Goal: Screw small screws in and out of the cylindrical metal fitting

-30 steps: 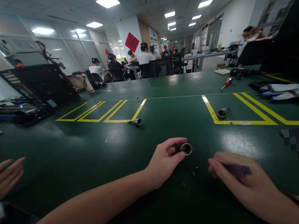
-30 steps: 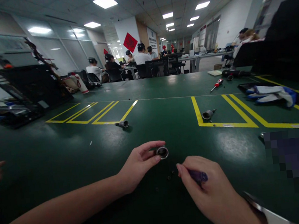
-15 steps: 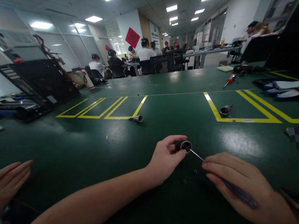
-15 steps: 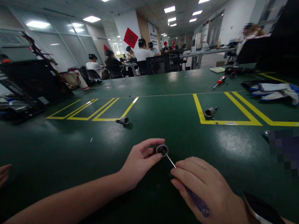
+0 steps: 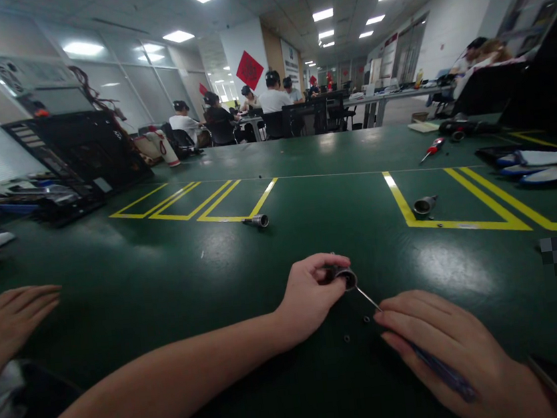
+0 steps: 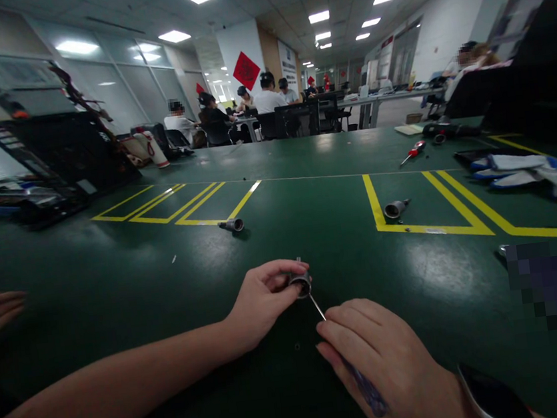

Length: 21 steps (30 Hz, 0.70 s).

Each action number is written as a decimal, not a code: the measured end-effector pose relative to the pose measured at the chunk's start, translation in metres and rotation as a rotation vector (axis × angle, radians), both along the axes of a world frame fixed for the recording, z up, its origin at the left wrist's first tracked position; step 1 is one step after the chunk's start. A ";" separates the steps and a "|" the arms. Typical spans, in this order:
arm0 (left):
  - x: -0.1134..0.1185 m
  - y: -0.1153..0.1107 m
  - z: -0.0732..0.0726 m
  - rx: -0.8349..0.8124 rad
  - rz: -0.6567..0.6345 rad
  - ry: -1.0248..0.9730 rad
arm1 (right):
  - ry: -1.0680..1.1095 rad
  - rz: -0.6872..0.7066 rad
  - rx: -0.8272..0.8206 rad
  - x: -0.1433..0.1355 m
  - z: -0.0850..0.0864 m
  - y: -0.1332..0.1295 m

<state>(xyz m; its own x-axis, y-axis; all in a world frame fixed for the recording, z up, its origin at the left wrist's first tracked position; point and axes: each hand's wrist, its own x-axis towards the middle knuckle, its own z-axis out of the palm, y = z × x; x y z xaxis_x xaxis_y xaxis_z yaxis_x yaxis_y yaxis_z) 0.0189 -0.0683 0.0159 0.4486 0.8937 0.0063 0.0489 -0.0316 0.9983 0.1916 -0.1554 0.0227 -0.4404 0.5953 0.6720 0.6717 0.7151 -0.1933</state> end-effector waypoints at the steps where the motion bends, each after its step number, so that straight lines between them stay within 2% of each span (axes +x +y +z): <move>1: 0.000 0.000 0.000 0.005 0.003 0.000 | 0.000 -0.001 0.008 0.000 0.000 0.000; 9: 0.001 0.000 -0.002 0.043 0.004 0.020 | -0.007 -0.023 0.040 -0.006 0.004 0.001; 21: 0.002 0.000 -0.003 0.037 0.035 0.015 | -0.030 -0.023 0.042 -0.004 -0.001 -0.001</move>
<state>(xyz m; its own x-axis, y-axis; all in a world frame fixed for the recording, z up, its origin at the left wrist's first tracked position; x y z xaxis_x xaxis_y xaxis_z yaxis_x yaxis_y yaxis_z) 0.0206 -0.0683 0.0134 0.4177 0.9080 0.0331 0.0658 -0.0665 0.9956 0.1876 -0.1563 0.0214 -0.4473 0.5771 0.6834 0.6929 0.7066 -0.1432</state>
